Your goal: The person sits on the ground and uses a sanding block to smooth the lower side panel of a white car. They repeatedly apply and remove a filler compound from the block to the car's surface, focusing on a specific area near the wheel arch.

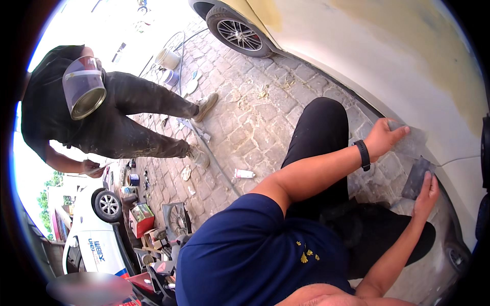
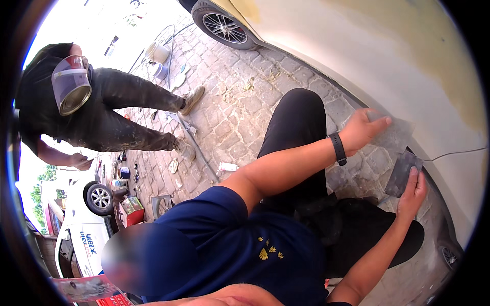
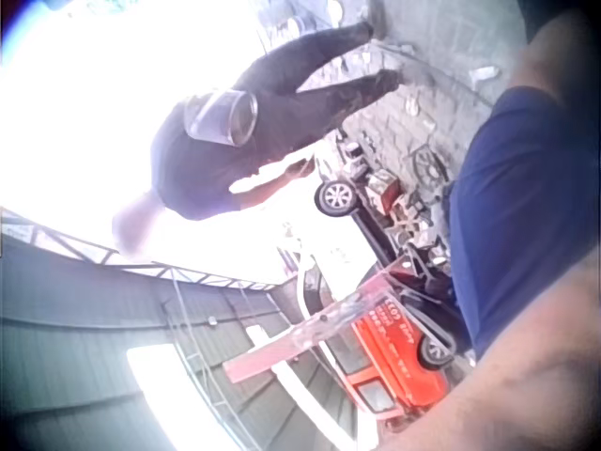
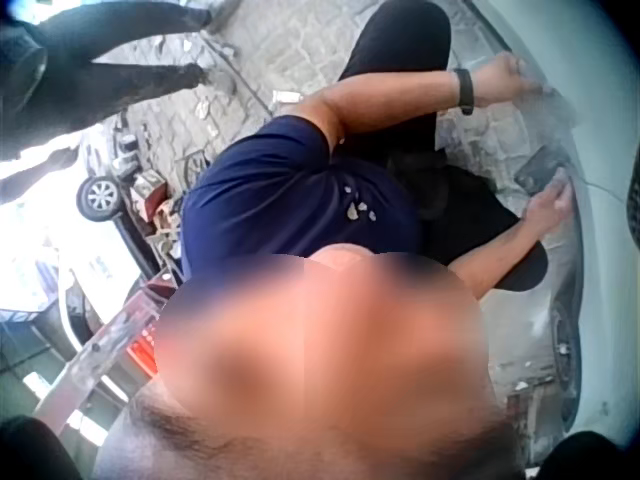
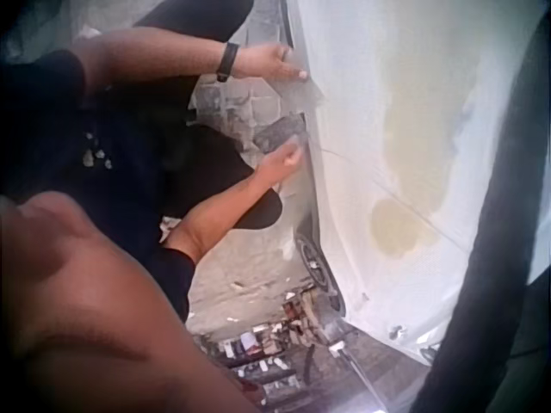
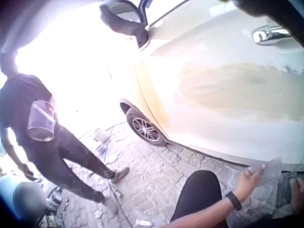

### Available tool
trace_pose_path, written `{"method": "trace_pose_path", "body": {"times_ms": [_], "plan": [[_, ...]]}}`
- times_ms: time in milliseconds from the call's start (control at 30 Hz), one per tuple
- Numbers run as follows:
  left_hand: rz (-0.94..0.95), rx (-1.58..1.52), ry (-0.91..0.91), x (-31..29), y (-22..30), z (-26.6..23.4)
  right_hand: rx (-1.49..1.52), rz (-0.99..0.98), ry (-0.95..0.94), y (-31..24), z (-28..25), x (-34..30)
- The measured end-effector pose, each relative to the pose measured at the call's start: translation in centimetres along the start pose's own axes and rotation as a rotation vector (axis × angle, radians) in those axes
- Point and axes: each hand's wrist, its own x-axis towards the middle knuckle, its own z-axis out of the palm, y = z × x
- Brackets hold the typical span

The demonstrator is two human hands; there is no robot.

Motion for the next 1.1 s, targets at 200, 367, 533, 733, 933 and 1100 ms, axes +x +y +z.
{"method": "trace_pose_path", "body": {"times_ms": [200, 367, 533, 733, 933, 1100], "plan": [[-0.011, 0.216, 0.069, -0.2, -0.4, -1.0, 0.803, 0.251, 0.338, -2.7, 1.2, 0.6], [0.141, 0.454, -0.063, -2.1, -1.7, -0.1, 0.896, 0.155, 0.146, -4.1, 2.8, 0.5], [-0.161, 0.140, -0.135, -1.9, -2.0, 0.8, 0.872, 0.140, 0.232, -3.7, 4.6, 0.5], [-0.214, -0.069, -0.260, -1.6, -1.4, 1.4, 0.721, 0.259, 0.182, -5.0, 4.7, -0.1], [-0.204, -0.123, -0.292, -1.6, -2.5, 2.0, 0.784, 0.335, 0.095, -4.8, 3.9, -0.3], [-0.229, -0.068, -0.195, -1.5, -2.4, 1.9, 0.260, -0.229, 0.448, -5.8, 2.6, -0.5]]}}
